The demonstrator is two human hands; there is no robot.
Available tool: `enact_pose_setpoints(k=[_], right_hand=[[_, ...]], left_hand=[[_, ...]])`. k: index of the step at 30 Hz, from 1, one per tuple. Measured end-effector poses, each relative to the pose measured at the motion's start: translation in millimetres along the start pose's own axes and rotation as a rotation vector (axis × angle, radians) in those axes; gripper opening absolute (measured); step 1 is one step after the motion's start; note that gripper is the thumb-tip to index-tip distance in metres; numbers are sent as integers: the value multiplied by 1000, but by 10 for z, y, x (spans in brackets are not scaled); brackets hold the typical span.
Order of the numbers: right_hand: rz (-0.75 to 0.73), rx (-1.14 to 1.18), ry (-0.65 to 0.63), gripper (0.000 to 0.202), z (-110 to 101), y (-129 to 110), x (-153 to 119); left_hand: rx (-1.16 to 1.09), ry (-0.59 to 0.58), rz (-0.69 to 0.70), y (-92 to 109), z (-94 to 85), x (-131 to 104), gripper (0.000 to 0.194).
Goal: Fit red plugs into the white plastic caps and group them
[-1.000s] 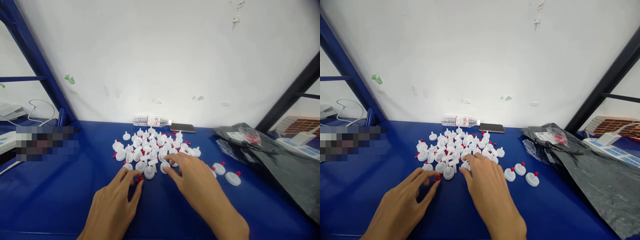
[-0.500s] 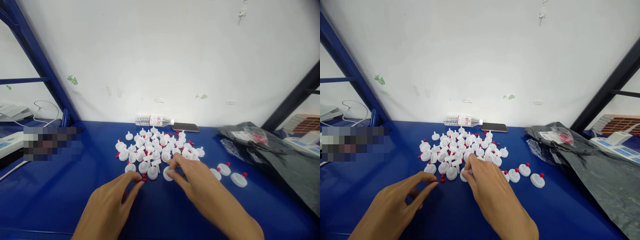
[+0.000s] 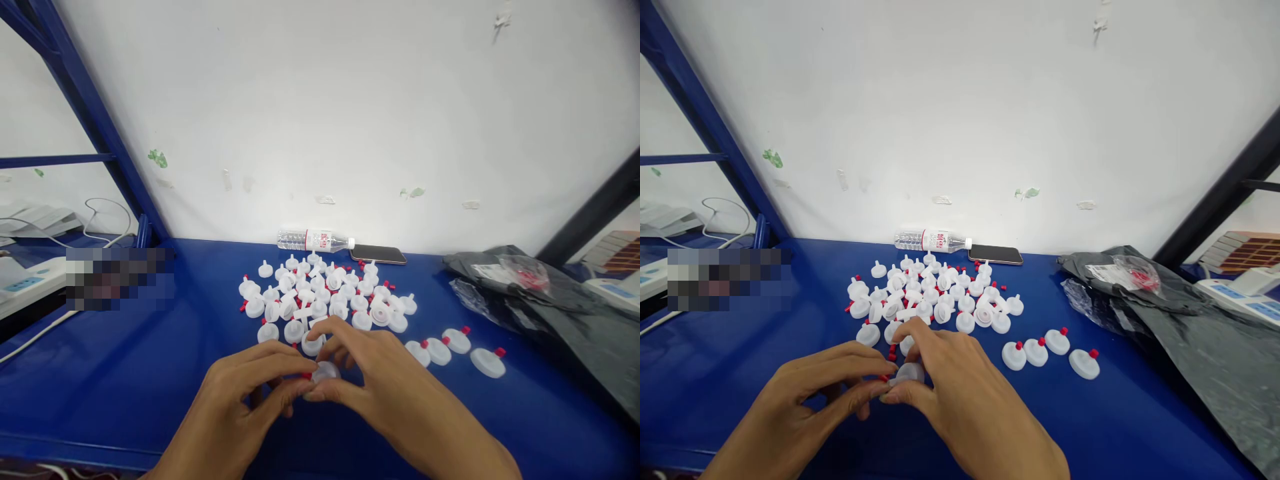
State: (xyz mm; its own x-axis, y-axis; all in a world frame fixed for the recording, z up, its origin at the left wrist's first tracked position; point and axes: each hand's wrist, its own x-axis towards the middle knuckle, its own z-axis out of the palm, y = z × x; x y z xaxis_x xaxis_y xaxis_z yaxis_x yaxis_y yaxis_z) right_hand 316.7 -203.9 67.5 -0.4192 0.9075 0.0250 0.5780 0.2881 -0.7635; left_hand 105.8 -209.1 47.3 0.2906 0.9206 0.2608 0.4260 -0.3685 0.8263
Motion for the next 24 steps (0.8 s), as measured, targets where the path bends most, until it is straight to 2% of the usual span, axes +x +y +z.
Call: enact_pose_setpoints(k=[10, 12, 17, 20, 24], right_hand=[[-2, 110, -18, 29, -13, 50, 62], [-10, 101, -5, 28, -22, 47, 53], [-44, 141, 4, 40, -40, 30, 23], [-44, 170, 3, 45, -36, 14, 20], [-44, 173, 17, 46, -33, -11, 18]], left_hand=[[-18, -97, -44, -22, 19, -10, 18], [28, -65, -12, -41, 30, -20, 18], [86, 116, 95, -41, 51, -18, 19], [40, 95, 93, -7, 35, -2, 19], [-18, 31, 15, 22, 9, 16, 18]])
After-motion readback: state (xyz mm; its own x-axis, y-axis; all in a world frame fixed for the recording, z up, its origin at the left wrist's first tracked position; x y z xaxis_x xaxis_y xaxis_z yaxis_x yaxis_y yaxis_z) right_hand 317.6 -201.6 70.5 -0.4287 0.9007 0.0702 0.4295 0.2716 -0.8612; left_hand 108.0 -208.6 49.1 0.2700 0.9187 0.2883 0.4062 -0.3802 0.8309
